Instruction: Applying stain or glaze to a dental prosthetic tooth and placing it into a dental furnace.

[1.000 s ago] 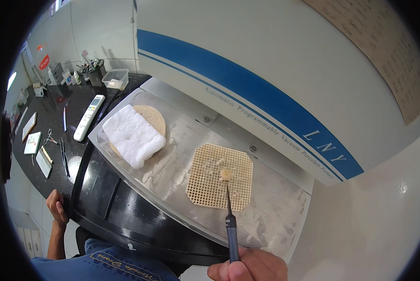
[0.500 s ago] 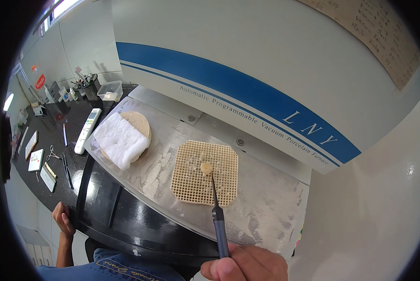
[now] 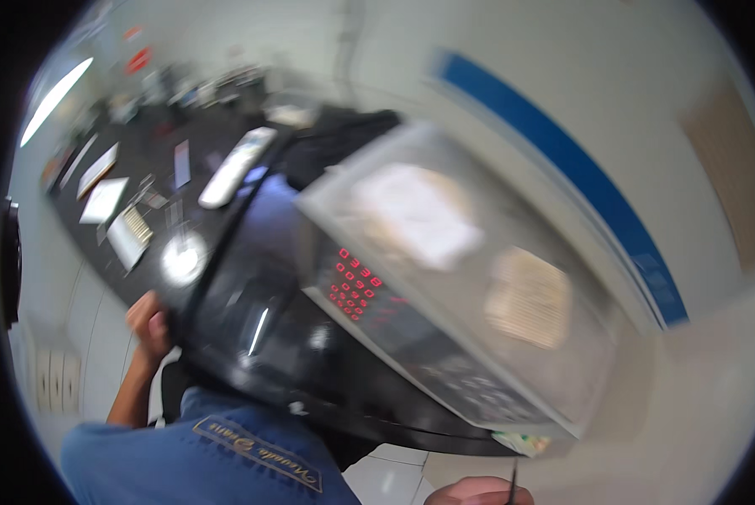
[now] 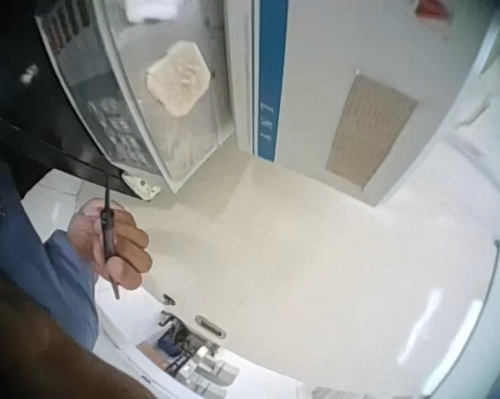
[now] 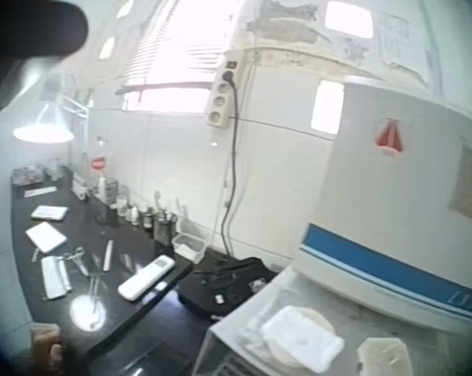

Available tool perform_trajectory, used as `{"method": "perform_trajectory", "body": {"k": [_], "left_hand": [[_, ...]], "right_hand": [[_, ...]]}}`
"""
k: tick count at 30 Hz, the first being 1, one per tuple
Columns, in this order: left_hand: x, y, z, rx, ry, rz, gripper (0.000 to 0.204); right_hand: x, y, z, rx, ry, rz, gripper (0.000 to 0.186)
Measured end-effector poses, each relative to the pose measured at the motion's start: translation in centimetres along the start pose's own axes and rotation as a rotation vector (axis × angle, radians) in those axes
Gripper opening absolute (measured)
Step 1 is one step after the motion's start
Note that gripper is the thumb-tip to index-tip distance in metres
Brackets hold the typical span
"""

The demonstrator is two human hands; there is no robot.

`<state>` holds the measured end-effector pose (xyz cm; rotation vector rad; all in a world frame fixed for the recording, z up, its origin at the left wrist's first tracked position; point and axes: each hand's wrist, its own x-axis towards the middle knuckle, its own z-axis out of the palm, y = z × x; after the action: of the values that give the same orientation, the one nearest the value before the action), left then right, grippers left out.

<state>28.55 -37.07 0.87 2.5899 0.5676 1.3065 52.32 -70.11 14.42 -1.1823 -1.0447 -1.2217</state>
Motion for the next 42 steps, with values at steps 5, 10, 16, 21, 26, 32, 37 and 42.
{"method": "perform_trajectory", "body": {"k": [5,10,16,21,26,32,37,42], "left_hand": [[1.1,-0.6,2.2,-0.125,0.088,0.057,0.013],[0.1,-0.8,0.8,-0.173,0.168,-0.017,0.011],[0.0,-1.6,0.0,-0.208,0.147,-0.024,0.015],[0.1,-2.3,-0.6,-0.227,0.028,-0.029,0.017],[0.7,-2.9,-0.3,-0.278,-0.037,-0.037,0.018],[0.7,-2.2,0.3,-0.336,-0.084,-0.09,0.018],[0.8,-1.6,-0.2,-0.368,-0.149,-0.088,0.019],[0.7,-0.5,0.5,-0.34,-0.156,-0.054,0.022]], "right_hand": [[-0.6,-1.5,6.4,0.026,-0.378,0.191,0.017],[-2.0,-5.2,18.2,0.346,-0.789,0.67,0.016],[-6.4,-6.2,33.1,0.192,-1.318,0.505,0.024],[-11.6,-5.9,38.6,-0.109,-1.405,0.151,0.013],[-13.2,-5.6,39.2,-0.135,-1.406,0.207,0.011],[-9.2,-7.1,32.4,-0.153,-1.099,0.143,0.005],[-5.8,-4.8,15.2,-0.394,-0.323,0.337,0.01],[-8.7,-0.3,-0.1,-1.076,-0.045,0.326,0.031]]}}
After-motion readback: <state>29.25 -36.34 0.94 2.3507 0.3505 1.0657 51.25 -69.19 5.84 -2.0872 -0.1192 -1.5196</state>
